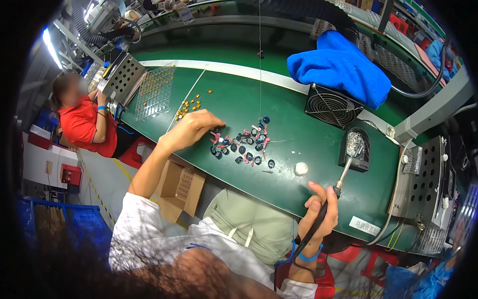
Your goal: Soldering wires or small components onto round white bases at an assembly workbench.
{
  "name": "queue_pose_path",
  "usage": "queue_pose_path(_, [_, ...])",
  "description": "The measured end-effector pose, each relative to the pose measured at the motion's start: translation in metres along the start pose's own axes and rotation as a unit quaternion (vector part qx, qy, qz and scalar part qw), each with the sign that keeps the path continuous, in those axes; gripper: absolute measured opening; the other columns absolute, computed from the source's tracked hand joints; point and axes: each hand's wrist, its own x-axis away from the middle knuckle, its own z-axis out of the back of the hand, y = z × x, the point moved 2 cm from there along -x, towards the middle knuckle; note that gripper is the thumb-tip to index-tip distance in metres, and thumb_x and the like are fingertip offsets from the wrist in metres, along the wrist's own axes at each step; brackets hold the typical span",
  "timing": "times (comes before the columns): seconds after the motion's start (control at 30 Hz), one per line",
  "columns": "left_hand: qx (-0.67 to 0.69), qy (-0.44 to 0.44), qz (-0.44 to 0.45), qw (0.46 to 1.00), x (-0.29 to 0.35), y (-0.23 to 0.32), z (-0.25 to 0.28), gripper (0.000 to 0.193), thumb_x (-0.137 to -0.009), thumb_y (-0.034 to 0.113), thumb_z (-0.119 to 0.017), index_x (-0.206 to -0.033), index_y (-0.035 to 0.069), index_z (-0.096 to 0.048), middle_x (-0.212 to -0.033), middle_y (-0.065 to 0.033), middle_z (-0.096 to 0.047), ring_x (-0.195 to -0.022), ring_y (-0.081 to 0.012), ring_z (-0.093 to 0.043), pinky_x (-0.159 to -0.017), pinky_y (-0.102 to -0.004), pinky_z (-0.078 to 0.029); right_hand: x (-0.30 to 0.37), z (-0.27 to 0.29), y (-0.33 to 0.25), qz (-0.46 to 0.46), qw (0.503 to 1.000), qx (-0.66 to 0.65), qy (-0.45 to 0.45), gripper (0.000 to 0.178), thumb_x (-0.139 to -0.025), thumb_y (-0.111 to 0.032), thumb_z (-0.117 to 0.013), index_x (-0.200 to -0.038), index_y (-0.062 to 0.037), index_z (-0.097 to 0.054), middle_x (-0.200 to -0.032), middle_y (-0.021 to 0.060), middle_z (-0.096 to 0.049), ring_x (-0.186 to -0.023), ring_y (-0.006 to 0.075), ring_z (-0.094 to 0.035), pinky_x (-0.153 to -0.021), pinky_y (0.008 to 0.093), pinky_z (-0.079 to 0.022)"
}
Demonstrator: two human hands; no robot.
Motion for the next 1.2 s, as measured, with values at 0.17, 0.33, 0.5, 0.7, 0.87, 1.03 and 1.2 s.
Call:
queue_pose_path(0.17, [0.037, 0.023, -0.034, 0.998, 0.006, 0.001, 0.003, 0.026, -0.091, -0.003, -0.069, -0.115, 0.001, -0.074, -0.11, -0.0123, -0.074, -0.105, -0.0306, -0.068, -0.091, -0.0401, -0.057, -0.002, -0.004, -0.001, 0.006, 1.0, 0.008, -0.001, 0.045, -0.11, -0.02, -0.05, -0.146, 0.0064, -0.043, -0.112, 0.0215, -0.074, -0.064, 0.0127, -0.056, -0.067, 0.0278, -0.049])
queue_pose_path(0.33, [0.045, 0.045, -0.046, 0.997, 0.008, -0.007, 0.0, 0.021, -0.088, -0.003, -0.073, -0.109, 0.001, -0.074, -0.107, -0.0109, -0.074, -0.102, -0.029, -0.069, -0.089, -0.0376, -0.057, -0.007, -0.009, -0.004, 0.009, 1.0, 0.013, -0.005, 0.041, -0.104, -0.006, -0.054, -0.143, 0.0056, -0.047, -0.107, 0.0232, -0.075, -0.06, 0.0146, -0.056, -0.058, 0.0294, -0.051])
queue_pose_path(0.5, [0.092, 0.174, -0.025, 0.98, -0.004, 0.013, -0.006, 0.019, -0.082, -0.008, -0.079, -0.099, -0.001, -0.074, -0.1, -0.0107, -0.073, -0.094, -0.0251, -0.072, -0.086, -0.0342, -0.056, -0.004, -0.006, -0.003, -0.01, 0.999, 0.034, -0.016, 0.043, -0.109, -0.016, -0.052, -0.146, 0.0055, -0.045, -0.11, 0.0206, -0.075, -0.063, 0.0124, -0.055, -0.062, 0.0283, -0.049])
queue_pose_path(0.7, [0.253, 0.149, -0.088, 0.952, -0.046, 0.067, -0.034, 0.024, -0.078, -0.015, -0.078, -0.099, -0.004, -0.075, -0.101, -0.0138, -0.073, -0.095, -0.024, -0.072, -0.085, -0.0338, -0.057, -0.002, -0.006, -0.001, 0.016, 0.998, 0.039, -0.035, 0.04, -0.105, -0.004, -0.051, -0.144, 0.0056, -0.046, -0.11, 0.0227, -0.075, -0.063, 0.0135, -0.058, -0.062, 0.0277, -0.051])
queue_pose_path(0.87, [0.327, 0.201, -0.033, 0.923, -0.069, 0.111, -0.071, 0.024, -0.08, -0.009, -0.079, -0.102, -0.001, -0.076, -0.097, -0.0121, -0.074, -0.084, -0.0221, -0.073, -0.075, -0.0294, -0.058, -0.006, -0.01, -0.003, 0.006, 0.999, 0.039, -0.033, 0.033, -0.106, -0.003, -0.049, -0.139, 0.004, -0.048, -0.109, 0.0244, -0.076, -0.063, 0.0147, -0.059, -0.062, 0.0289, -0.052])
queue_pose_path(1.03, [0.268, 0.221, -0.069, 0.935, -0.071, 0.138, -0.099, 0.025, -0.078, -0.009, -0.078, -0.101, -0.001, -0.075, -0.095, -0.0106, -0.072, -0.081, -0.02, -0.072, -0.071, -0.0307, -0.059, -0.013, -0.011, -0.003, 0.007, 0.998, 0.059, -0.016, 0.017, -0.105, 0.002, -0.05, -0.122, 0.0026, -0.051, -0.113, 0.0257, -0.075, -0.068, 0.0155, -0.061, -0.067, 0.0291, -0.054])
queue_pose_path(1.2, [0.242, 0.237, -0.066, 0.938, -0.072, 0.147, -0.113, 0.026, -0.077, -0.01, -0.078, -0.1, 0.0, -0.075, -0.093, -0.01, -0.071, -0.081, -0.0219, -0.071, -0.069, -0.0313, -0.059, -0.019, -0.011, -0.009, 0.034, 0.989, 0.134, -0.048, 0.016, -0.098, 0.006, -0.059, -0.113, 0.0004, -0.054, -0.118, 0.0245, -0.075, -0.072, 0.017, -0.062, -0.069, 0.0286, -0.054])
